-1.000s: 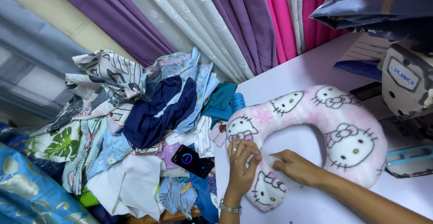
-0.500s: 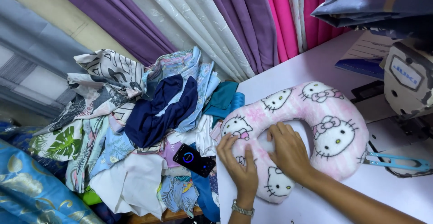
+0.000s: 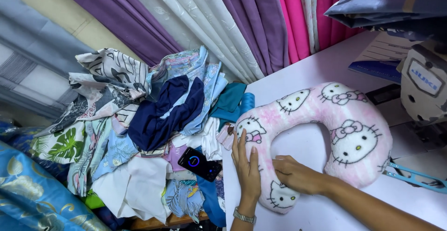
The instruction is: Stuffing a Hello Kitty themed neck pillow with white fiberfill and sewing the opening closed by hand.
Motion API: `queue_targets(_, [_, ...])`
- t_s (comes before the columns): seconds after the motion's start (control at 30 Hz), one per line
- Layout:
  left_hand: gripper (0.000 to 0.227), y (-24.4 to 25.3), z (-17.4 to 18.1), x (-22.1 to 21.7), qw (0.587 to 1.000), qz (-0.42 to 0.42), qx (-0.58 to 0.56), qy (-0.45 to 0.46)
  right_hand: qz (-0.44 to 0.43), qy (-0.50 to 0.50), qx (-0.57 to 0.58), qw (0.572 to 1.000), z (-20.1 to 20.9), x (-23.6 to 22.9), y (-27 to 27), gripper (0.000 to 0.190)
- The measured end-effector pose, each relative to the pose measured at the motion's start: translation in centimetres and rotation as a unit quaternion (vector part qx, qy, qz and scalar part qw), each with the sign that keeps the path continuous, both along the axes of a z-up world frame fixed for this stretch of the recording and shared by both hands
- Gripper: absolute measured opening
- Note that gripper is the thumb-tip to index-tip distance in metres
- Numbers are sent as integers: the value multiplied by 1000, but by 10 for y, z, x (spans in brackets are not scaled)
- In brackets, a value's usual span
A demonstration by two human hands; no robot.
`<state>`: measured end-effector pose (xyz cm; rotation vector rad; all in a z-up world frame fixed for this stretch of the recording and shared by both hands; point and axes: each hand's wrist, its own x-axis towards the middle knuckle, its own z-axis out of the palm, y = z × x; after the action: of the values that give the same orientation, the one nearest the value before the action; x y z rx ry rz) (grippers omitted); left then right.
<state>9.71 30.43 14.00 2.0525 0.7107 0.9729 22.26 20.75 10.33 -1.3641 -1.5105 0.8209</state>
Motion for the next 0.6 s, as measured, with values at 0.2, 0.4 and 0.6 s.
queue_targets(0.2, [65, -6, 0, 4, 998, -45, -15, 35, 41, -43, -26, 998, 18, -2, -2, 49])
queue_targets(0.4, [58, -2, -5, 4, 998, -30, -23, 44, -44, 84, -3, 995, 4, 14, 10, 62])
queue_targets(0.6, [54, -10, 3, 5, 999, 9, -12, 51, -322, -73, 3, 944, 10, 24, -4, 20])
